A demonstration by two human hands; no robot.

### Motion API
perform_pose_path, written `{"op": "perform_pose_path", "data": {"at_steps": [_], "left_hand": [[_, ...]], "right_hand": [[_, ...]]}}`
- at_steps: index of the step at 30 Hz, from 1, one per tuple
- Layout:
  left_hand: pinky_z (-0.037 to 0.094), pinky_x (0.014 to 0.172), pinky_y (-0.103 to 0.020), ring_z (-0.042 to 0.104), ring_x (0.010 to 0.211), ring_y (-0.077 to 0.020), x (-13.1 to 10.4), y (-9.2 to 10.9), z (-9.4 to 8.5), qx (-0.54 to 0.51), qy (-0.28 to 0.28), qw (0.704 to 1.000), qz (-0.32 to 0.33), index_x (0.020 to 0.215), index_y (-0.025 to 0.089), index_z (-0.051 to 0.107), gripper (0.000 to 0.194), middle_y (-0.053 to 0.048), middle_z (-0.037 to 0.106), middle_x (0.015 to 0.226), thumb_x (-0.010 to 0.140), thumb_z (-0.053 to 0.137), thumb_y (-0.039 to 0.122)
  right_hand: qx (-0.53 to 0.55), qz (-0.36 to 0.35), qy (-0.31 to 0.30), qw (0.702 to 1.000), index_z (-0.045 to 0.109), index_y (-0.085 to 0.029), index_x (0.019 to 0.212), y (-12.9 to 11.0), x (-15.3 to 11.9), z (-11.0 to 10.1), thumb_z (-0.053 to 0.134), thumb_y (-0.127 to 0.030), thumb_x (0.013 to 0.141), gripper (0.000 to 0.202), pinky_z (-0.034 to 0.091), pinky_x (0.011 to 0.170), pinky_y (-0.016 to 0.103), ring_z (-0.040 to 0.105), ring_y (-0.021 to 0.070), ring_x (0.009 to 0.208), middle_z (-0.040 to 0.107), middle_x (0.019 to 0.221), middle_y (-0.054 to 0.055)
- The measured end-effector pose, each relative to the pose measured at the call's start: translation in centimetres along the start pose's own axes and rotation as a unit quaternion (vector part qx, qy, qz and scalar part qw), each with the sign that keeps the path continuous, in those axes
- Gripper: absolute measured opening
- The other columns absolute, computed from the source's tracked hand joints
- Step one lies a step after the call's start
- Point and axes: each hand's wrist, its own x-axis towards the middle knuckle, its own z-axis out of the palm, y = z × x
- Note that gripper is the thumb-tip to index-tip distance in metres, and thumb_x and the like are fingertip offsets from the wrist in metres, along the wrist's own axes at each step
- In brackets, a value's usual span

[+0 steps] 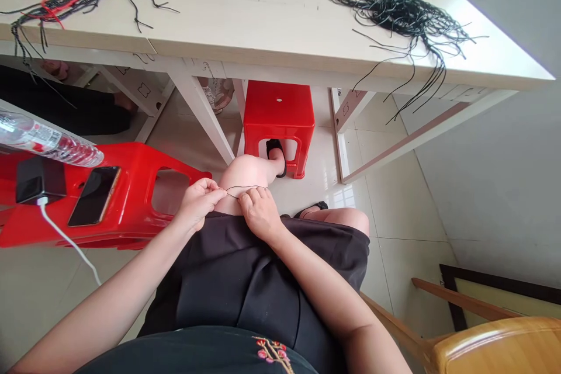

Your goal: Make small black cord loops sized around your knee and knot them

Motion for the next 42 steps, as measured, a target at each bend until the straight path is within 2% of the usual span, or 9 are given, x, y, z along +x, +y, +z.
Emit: {"op": "perform_pose_path", "data": {"at_steps": [4, 7, 9, 12, 14, 18, 24, 32, 42], "left_hand": [[0.027, 0.048, -0.019, 0.036, 0.048, -0.0058, 0.0, -0.2, 0.1, 0.014, -0.009, 1.000, 0.018, 0.063, 0.019, 0.046, 0.019, 0.009, 0.043, 0.052, 0.054, 0.063, 0.018], [0.029, 0.049, -0.019, 0.039, 0.049, -0.0063, -0.1, -0.5, 0.2, 0.035, -0.002, 0.998, 0.047, 0.063, 0.019, 0.047, 0.018, 0.008, 0.045, 0.052, 0.055, 0.062, 0.018], [0.030, 0.049, -0.019, 0.040, 0.049, -0.0066, -0.1, -0.7, 0.3, 0.036, -0.007, 0.998, 0.053, 0.064, 0.019, 0.047, 0.017, 0.008, 0.046, 0.052, 0.055, 0.061, 0.018], [0.033, 0.050, -0.020, 0.043, 0.050, -0.0072, -0.2, -0.7, 0.4, 0.027, -0.012, 0.998, 0.055, 0.063, 0.019, 0.047, 0.016, 0.007, 0.048, 0.054, 0.055, 0.061, 0.018], [0.034, 0.051, -0.020, 0.044, 0.051, -0.0076, 0.0, -0.4, 0.4, 0.025, -0.005, 0.998, 0.056, 0.062, 0.019, 0.047, 0.016, 0.007, 0.049, 0.054, 0.054, 0.061, 0.017], [0.033, 0.048, -0.020, 0.042, 0.048, -0.0076, 0.9, 0.8, 0.7, 0.037, 0.001, 0.999, 0.032, 0.061, 0.020, 0.047, 0.016, 0.008, 0.046, 0.052, 0.053, 0.060, 0.016], [0.032, 0.047, -0.019, 0.042, 0.048, -0.0067, 2.5, 2.0, 1.0, 0.013, -0.010, 1.000, 0.018, 0.062, 0.019, 0.046, 0.019, 0.008, 0.047, 0.051, 0.051, 0.061, 0.014], [0.025, 0.040, -0.018, 0.032, 0.040, -0.0053, 3.4, 2.1, 1.0, -0.034, -0.006, 0.999, -0.038, 0.066, 0.021, 0.042, 0.028, 0.010, 0.041, 0.044, 0.048, 0.061, 0.011], [0.017, 0.036, -0.018, 0.031, 0.037, -0.0046, 4.8, 2.1, 1.5, -0.065, 0.031, 0.996, -0.056, 0.066, 0.022, 0.043, 0.029, 0.010, 0.037, 0.047, 0.047, 0.059, 0.007]], "right_hand": [[0.004, 0.002, -0.011, 1.000, 0.065, -0.016, 0.097, -0.3, -1.1, 0.0, 0.041, -0.019, 0.094, 0.025, 0.043, 0.071, 0.033, 0.052, 0.0201, 0.078, 0.064, 0.086, 0.008], [0.044, 0.071, 0.020, 0.996, 0.063, -0.015, 0.110, -1.8, -1.4, 0.1, 0.034, -0.017, 0.095, 0.032, 0.045, 0.088, 0.038, 0.053, 0.0232, 0.106, 0.064, 0.111, 0.012], [0.087, 0.113, 0.014, 0.990, 0.050, -0.010, 0.129, -3.1, -1.1, 0.4, 0.031, -0.021, 0.096, 0.040, 0.037, 0.104, 0.044, 0.034, 0.0259, 0.134, 0.048, 0.138, 0.017], [0.137, 0.159, -0.061, 0.976, 0.020, -0.004, 0.146, -4.3, -0.1, 0.9, 0.032, -0.041, 0.095, 0.064, 0.021, 0.112, 0.056, 0.003, 0.0296, 0.146, 0.015, 0.155, 0.022], [0.156, 0.179, -0.112, 0.965, 0.010, -0.006, 0.149, -4.3, 0.6, 1.0, 0.031, -0.050, 0.093, 0.074, 0.012, 0.113, 0.059, -0.005, 0.0297, 0.145, 0.004, 0.156, 0.020], [0.187, 0.211, -0.154, 0.947, 0.003, -0.015, 0.151, -3.2, 2.1, 0.8, 0.021, -0.049, 0.095, 0.068, 0.004, 0.113, 0.060, -0.011, 0.0261, 0.145, -0.004, 0.158, 0.013], [0.197, 0.255, -0.148, 0.935, 0.007, -0.018, 0.151, -2.0, 4.7, 0.2, 0.015, -0.044, 0.095, 0.062, 0.001, 0.113, 0.061, -0.012, 0.0239, 0.145, -0.001, 0.159, 0.005], [0.156, 0.321, -0.107, 0.928, 0.018, -0.025, 0.149, -1.9, 7.4, 0.9, 0.011, -0.043, 0.096, 0.057, 0.000, 0.111, 0.065, -0.001, 0.0250, 0.146, 0.014, 0.157, -0.001], [0.110, 0.338, -0.180, 0.917, 0.027, -0.024, 0.147, 0.5, 11.2, 0.6, 0.006, -0.050, 0.095, 0.062, 0.000, 0.106, 0.071, 0.005, 0.0331, 0.145, 0.023, 0.155, 0.006]]}}
